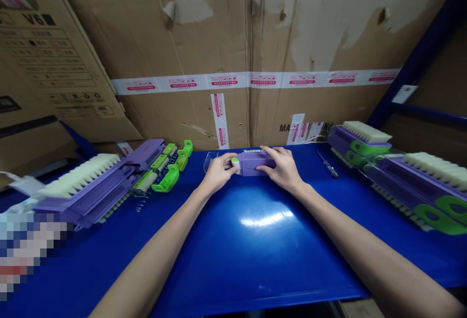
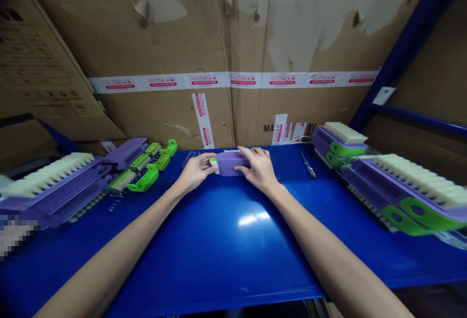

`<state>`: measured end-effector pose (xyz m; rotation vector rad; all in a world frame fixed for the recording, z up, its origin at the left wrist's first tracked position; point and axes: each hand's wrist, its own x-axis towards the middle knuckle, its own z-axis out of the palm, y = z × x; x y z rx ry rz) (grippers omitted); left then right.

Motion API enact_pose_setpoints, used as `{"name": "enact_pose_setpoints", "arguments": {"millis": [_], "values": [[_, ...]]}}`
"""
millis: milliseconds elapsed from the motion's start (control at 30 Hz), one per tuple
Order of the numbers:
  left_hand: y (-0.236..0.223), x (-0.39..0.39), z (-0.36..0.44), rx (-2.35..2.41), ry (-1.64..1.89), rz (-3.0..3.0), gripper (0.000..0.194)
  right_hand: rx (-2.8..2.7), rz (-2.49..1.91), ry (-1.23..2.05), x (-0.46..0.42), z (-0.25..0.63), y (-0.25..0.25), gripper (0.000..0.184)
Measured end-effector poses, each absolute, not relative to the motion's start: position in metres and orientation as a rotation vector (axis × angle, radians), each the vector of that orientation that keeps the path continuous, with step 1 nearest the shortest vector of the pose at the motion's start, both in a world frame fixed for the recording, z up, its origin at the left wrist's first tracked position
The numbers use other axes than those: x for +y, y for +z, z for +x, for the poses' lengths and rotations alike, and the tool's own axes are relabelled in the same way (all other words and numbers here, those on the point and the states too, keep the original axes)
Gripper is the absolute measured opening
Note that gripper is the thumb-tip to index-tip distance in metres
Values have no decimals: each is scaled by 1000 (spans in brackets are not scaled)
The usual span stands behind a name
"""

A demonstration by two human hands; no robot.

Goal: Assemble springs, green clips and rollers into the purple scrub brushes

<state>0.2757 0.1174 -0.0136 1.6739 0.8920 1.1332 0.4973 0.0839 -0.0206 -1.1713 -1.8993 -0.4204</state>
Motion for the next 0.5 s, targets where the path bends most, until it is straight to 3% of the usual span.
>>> {"name": "enact_pose_setpoints", "arguments": {"millis": [100, 500], "values": [[-11, 113, 277, 876, 1128, 1642, 52, -1881, -1127, -450, 83, 497, -22, 52], [2, 105, 282, 861, 908, 1053, 50, -1793, -1090, -418, 80, 492, -20, 51]]}}
